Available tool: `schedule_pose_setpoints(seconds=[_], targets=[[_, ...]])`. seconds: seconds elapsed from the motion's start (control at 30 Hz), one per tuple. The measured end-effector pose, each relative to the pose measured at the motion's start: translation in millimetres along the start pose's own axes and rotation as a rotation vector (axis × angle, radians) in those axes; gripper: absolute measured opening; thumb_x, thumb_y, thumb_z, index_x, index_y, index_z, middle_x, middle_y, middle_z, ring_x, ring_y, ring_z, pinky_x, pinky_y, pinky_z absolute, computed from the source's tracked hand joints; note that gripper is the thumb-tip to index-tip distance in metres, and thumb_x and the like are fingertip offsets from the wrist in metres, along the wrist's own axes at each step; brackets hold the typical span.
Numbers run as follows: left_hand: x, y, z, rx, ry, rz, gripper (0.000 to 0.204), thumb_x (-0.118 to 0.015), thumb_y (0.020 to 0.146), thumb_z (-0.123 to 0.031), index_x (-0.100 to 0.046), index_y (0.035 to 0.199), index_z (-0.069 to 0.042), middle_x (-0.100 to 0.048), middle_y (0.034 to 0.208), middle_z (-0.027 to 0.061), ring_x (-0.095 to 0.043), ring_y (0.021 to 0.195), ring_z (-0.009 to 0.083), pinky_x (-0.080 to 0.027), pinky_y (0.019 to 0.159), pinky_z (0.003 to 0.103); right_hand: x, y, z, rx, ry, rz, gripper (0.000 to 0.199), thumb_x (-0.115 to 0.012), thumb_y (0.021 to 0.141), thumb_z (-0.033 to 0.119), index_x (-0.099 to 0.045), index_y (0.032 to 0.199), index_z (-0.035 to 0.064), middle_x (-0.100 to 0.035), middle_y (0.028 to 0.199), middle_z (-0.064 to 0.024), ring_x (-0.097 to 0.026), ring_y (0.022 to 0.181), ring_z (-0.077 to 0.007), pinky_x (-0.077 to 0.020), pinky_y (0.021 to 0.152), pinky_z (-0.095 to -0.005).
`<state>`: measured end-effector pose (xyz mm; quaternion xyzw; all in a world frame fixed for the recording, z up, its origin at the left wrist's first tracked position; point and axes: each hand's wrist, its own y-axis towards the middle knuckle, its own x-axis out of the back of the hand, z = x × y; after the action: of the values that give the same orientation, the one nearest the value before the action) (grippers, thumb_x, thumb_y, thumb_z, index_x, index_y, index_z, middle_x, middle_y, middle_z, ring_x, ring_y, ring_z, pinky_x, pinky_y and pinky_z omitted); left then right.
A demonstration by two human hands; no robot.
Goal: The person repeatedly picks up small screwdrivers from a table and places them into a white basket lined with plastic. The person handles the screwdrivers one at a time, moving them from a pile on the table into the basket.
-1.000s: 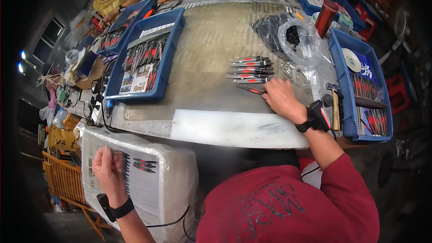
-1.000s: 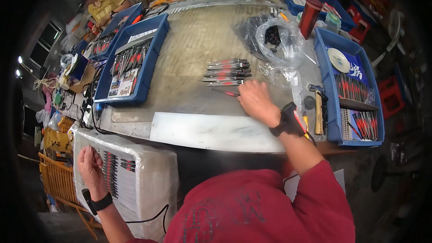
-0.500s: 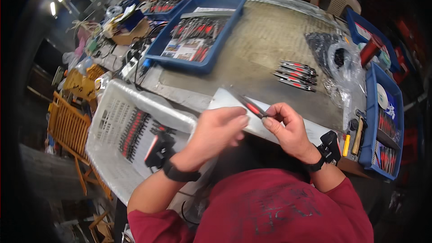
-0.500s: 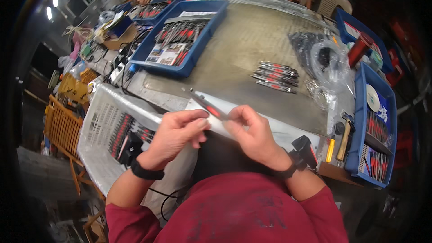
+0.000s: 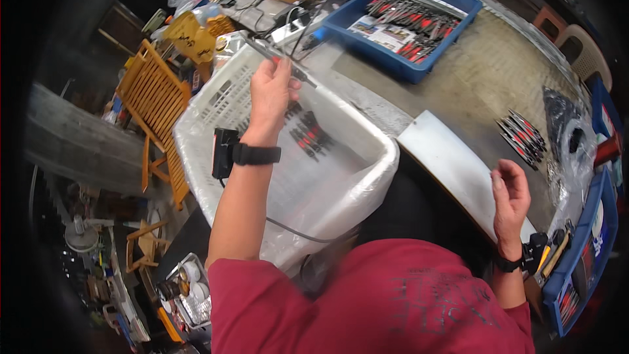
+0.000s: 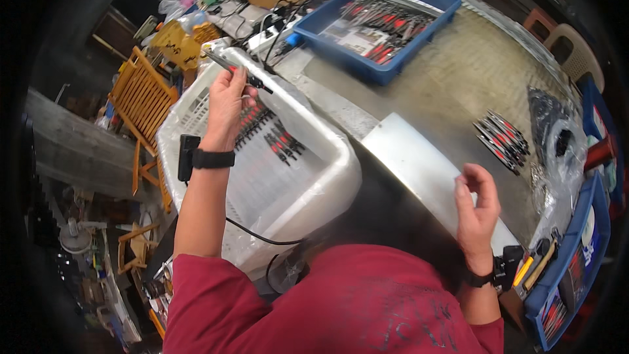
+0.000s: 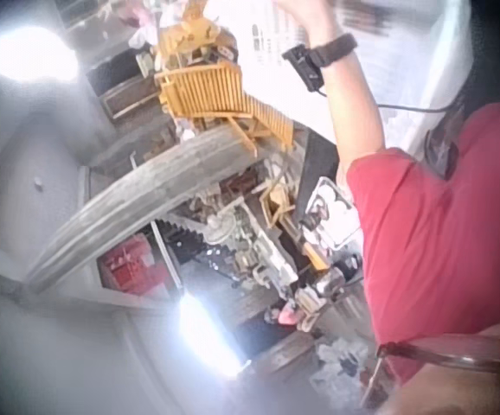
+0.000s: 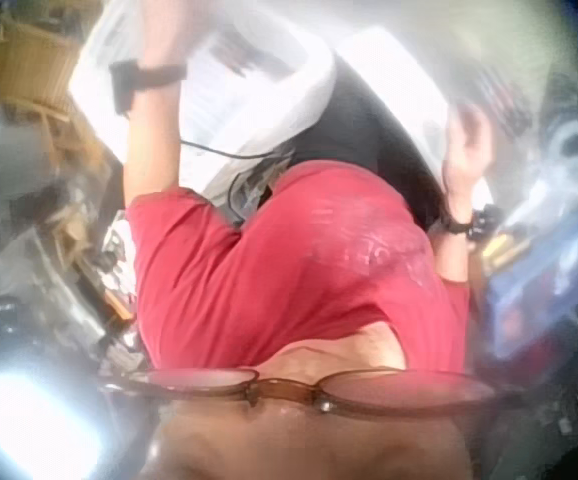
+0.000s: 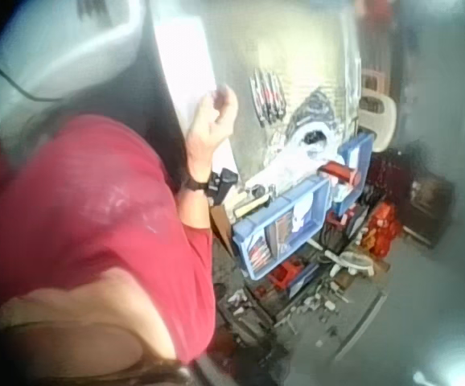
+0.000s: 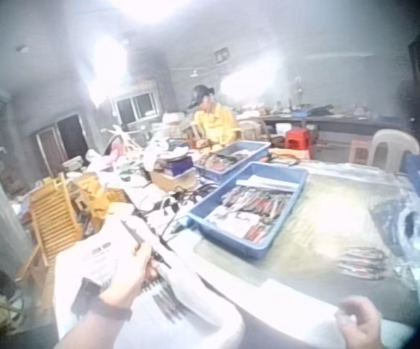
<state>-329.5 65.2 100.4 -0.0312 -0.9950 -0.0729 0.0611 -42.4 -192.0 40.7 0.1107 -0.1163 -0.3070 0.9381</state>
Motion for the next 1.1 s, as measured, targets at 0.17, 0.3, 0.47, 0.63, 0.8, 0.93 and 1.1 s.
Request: schedule_pose_setpoints(seconds=[0.17, 0.3, 0.47, 0.63, 0.8, 0.93, 1.1], targets=[[57.2, 10.0, 102.6, 0.254, 0.305, -0.1, 0.024, -0.06, 0.076, -0.016, -0.052, 0.06, 0.0, -0.051, 0.05, 0.0046, -0.047, 0.04, 0.0106, -0.035, 0.036, 0.024, 12.7, -7.5, -17.9, -0.052, -0.029, -0.027, 0.025, -0.053, 0.082, 0.006, -0.05, 0.105, -0.0021, -0.052, 0.097, -0.0033, -0.048, 0.087, -0.0101, -0.0378, 0.079, -0.0226], [70.6, -6.6, 167.7, 0.473, 0.488, -0.059, 0.025, -0.064, 0.075, -0.014, -0.05, 0.056, -0.005, -0.047, 0.045, 0.0026, -0.04, 0.036, 0.0096, -0.029, 0.032, 0.026, 18.2, -11.0, -26.8, -0.092, -0.057, -0.034, 0.025, -0.053, 0.082, 0.006, -0.05, 0.105, -0.002, -0.052, 0.097, -0.0036, -0.048, 0.087, -0.0096, -0.0376, 0.079, -0.0223], [73.2, -17.6, 211.9, 0.591, 0.564, 0.07, 0.027, -0.062, 0.077, -0.012, -0.049, 0.055, -0.003, -0.047, 0.046, 0.0049, -0.04, 0.034, 0.0127, -0.029, 0.032, 0.027, 18.5, -13.0, -29.4, -0.123, -0.091, -0.029, 0.024, -0.053, 0.082, 0.006, -0.05, 0.105, -0.0022, -0.052, 0.096, -0.0032, -0.047, 0.087, -0.0094, -0.0373, 0.079, -0.0222], [70.6, -19.6, 229.9, 0.731, 0.507, 0.035, 0.023, -0.059, 0.08, -0.012, -0.051, 0.06, -0.003, -0.048, 0.047, 0.0052, -0.041, 0.034, 0.0135, -0.029, 0.032, 0.027, 15.5, -13.1, -31.2, -0.134, -0.071, -0.017, 0.023, -0.053, 0.082, 0.006, -0.05, 0.103, -0.0024, -0.051, 0.094, -0.0025, -0.047, 0.086, -0.0089, -0.0369, 0.078, -0.0214], [71.6, -19.0, 228.4, 0.741, 0.462, 0.001, 0.026, -0.057, 0.077, -0.014, -0.054, 0.056, 0.003, -0.052, 0.048, 0.009, -0.049, 0.037, 0.0171, -0.037, 0.035, 0.03, 10.9, -11.8, -33.5, -0.149, -0.037, 0.002, 0.022, -0.053, 0.082, 0.006, -0.05, 0.103, -0.0021, -0.051, 0.093, -0.0019, -0.047, 0.085, -0.0084, -0.0367, 0.077, -0.0207], [67.9, -18.1, 226.2, 0.831, 0.355, -0.008, 0.017, -0.056, 0.08, -0.011, -0.052, 0.067, -0.003, -0.05, 0.051, 0.0051, -0.045, 0.039, 0.0133, -0.031, 0.032, 0.026, 10.1, -12.0, -35.0, -0.166, -0.047, 0.015, 0.023, -0.054, 0.082, 0.006, -0.05, 0.103, -0.0022, -0.051, 0.093, -0.0018, -0.047, 0.085, -0.0082, -0.037, 0.077, -0.0207], [67.2, -18.2, 229.0, 0.831, 0.361, -0.036, 0.018, -0.059, 0.079, -0.011, -0.052, 0.065, -0.002, -0.05, 0.052, 0.0052, -0.046, 0.038, 0.0135, -0.032, 0.032, 0.025, 11.0, -12.2, -36.0, -0.162, -0.048, 0.017, 0.023, -0.054, 0.082, 0.006, -0.051, 0.103, -0.0022, -0.051, 0.094, -0.0021, -0.047, 0.085, -0.0084, -0.0373, 0.077, -0.0209]])
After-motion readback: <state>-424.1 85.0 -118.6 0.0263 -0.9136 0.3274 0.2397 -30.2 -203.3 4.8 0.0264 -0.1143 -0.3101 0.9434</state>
